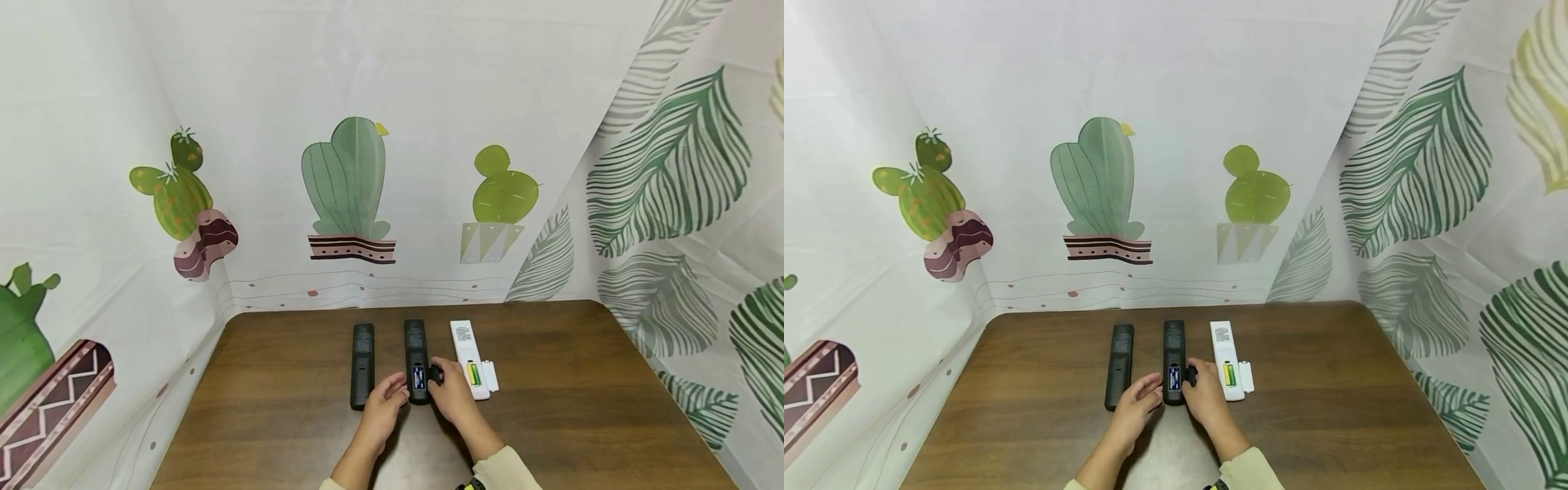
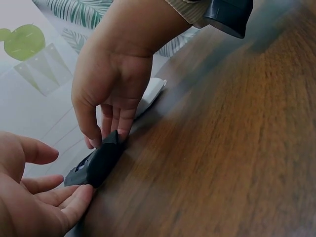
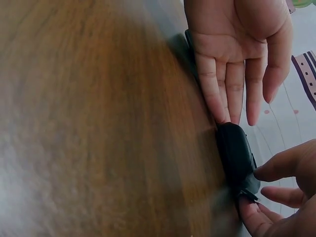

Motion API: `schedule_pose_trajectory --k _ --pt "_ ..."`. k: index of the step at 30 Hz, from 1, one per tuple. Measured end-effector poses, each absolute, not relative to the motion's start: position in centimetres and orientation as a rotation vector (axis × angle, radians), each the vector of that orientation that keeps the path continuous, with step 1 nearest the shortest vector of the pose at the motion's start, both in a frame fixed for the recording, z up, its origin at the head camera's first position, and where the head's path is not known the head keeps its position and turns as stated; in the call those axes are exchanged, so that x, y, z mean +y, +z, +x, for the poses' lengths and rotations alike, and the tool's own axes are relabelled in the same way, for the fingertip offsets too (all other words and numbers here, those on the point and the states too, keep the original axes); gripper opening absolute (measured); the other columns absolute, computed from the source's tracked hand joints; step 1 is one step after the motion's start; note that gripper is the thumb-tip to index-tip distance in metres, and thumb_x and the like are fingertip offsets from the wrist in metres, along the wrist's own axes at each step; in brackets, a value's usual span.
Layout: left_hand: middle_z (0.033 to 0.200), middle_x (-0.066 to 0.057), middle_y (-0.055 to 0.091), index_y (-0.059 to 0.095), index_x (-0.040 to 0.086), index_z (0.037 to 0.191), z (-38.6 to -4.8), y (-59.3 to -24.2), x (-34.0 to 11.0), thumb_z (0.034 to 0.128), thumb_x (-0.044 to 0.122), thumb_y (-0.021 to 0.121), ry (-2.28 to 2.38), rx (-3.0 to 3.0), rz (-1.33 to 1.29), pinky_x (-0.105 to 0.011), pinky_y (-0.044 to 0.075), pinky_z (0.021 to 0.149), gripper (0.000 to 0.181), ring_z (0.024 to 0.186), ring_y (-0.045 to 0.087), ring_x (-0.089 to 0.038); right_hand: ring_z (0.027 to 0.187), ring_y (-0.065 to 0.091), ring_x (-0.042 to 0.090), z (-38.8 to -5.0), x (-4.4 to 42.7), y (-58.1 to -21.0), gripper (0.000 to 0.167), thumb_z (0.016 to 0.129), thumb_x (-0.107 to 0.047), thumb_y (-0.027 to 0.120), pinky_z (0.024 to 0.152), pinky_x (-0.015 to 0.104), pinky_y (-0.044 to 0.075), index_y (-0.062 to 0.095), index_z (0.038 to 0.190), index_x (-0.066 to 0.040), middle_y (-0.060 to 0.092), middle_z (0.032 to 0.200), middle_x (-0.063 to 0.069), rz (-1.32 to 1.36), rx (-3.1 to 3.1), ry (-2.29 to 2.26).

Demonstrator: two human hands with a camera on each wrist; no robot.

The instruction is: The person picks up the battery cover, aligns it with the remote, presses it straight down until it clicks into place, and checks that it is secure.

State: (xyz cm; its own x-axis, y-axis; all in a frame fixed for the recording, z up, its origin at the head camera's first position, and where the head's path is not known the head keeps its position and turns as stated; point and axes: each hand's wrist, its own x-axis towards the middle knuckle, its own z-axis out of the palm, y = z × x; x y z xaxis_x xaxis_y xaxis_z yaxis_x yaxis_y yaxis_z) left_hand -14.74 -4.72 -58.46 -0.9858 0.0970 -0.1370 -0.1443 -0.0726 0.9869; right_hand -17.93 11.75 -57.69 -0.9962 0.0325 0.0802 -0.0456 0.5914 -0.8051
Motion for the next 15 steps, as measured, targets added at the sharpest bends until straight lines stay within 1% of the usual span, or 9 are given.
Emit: schedule_pose_trajectory --k 3,10,15 --pt "0.146 -0.031 0.051 0.046 -0.01 0.143 -14.81 -58.46 -4.62 0.0983 0.009 0.056 2.173 2.021 -0.057 -0.047 0.048 0.11 0.05 0.135 0.052 -0.041 0.1 0.061 0.028 -17.95 11.72 -57.72 0.045 0.086 -0.003 0.069 0.087 0.04 0.051 0.061 0.13 0.003 0.057 0.124 0.025 0.013 -2.719 1.394" --pt "0.143 -0.03 0.055 0.058 -0.005 0.135 -14.84 -58.46 -4.47 0.097 0.012 0.059 2.118 2.089 -0.079 -0.046 0.051 0.106 0.041 0.134 0.054 -0.039 0.099 0.06 0.026 -17.99 11.59 -57.95 0.044 0.088 -0.008 0.071 0.084 0.038 0.051 0.062 0.129 0.003 0.056 0.123 0.023 0.002 -2.711 1.405" --pt "0.14 -0.029 0.058 0.059 -0.005 0.133 -14.81 -58.57 -4.29 0.0959 0.01 0.059 2.145 2.103 -0.108 -0.046 0.052 0.104 0.04 0.132 0.055 -0.039 0.099 0.058 0.025 -17.94 11.5 -58.0 0.043 0.088 -0.009 0.071 0.084 0.037 0.05 0.062 0.129 0.002 0.056 0.122 0.022 -0.008 -2.72 1.406"
